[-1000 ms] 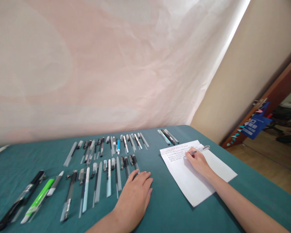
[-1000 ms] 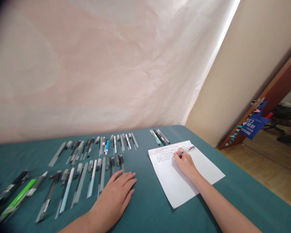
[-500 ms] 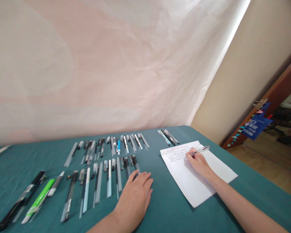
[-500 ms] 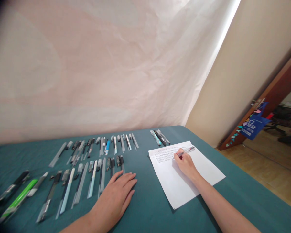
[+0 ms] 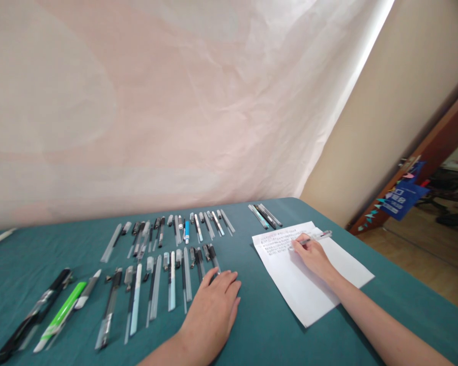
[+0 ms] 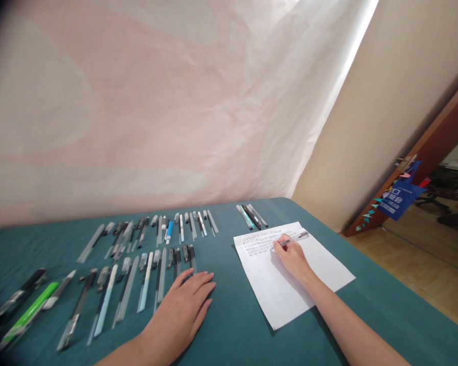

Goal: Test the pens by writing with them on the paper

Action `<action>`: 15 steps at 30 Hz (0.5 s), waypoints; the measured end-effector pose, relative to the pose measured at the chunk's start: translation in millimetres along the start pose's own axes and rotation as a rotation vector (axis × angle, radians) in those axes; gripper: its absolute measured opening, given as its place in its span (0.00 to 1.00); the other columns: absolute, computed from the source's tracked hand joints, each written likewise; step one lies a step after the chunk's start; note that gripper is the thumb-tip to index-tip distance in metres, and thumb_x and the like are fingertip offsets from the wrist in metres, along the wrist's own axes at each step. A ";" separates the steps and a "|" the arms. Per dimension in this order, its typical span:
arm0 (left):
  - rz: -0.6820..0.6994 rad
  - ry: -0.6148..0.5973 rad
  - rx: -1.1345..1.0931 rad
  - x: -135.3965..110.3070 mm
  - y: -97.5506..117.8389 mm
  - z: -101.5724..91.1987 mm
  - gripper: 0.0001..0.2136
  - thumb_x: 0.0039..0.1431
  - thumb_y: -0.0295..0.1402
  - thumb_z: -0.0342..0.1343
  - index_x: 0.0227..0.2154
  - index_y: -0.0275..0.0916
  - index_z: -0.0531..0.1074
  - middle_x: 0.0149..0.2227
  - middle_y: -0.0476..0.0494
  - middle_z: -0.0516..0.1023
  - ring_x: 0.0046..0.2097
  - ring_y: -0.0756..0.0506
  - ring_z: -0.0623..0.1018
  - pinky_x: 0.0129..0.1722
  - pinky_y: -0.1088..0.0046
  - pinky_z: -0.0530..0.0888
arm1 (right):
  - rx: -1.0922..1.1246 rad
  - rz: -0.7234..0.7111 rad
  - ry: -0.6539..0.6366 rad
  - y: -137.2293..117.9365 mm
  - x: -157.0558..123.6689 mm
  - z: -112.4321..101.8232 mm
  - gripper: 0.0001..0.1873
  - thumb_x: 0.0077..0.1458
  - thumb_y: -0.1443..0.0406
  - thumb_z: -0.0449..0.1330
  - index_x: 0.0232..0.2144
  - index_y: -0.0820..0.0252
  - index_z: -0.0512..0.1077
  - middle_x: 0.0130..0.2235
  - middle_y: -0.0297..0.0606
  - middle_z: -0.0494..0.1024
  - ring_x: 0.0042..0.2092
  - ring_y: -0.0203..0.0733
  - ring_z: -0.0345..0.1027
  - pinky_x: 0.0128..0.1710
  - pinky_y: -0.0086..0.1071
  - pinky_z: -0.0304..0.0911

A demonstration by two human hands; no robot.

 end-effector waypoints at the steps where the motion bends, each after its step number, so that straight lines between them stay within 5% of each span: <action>1: 0.001 0.001 0.002 0.2 0.1 -0.3 0.14 0.58 0.29 0.44 0.46 0.41 0.67 0.50 0.42 0.69 0.53 0.42 0.67 0.55 0.54 0.56 | -0.002 0.001 -0.001 0.5 0.1 0.2 0.14 0.50 0.57 0.49 0.20 0.59 0.63 0.18 0.29 0.66 0.22 0.36 0.59 0.25 0.28 0.53; 15: -0.011 -0.021 -0.001 0.2 -0.3 -0.3 0.15 0.58 0.29 0.43 0.47 0.42 0.67 0.51 0.43 0.69 0.53 0.43 0.66 0.56 0.55 0.56 | -0.004 0.005 0.013 3.0 1.9 0.0 0.11 0.49 0.59 0.51 0.20 0.58 0.63 0.19 0.29 0.66 0.24 0.37 0.61 0.27 0.29 0.54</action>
Point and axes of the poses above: each hand's wrist, its own x-axis towards the middle knuckle, its own z-axis out of the palm, y = z × x, the point moved 8 cm from there along x, towards the middle knuckle
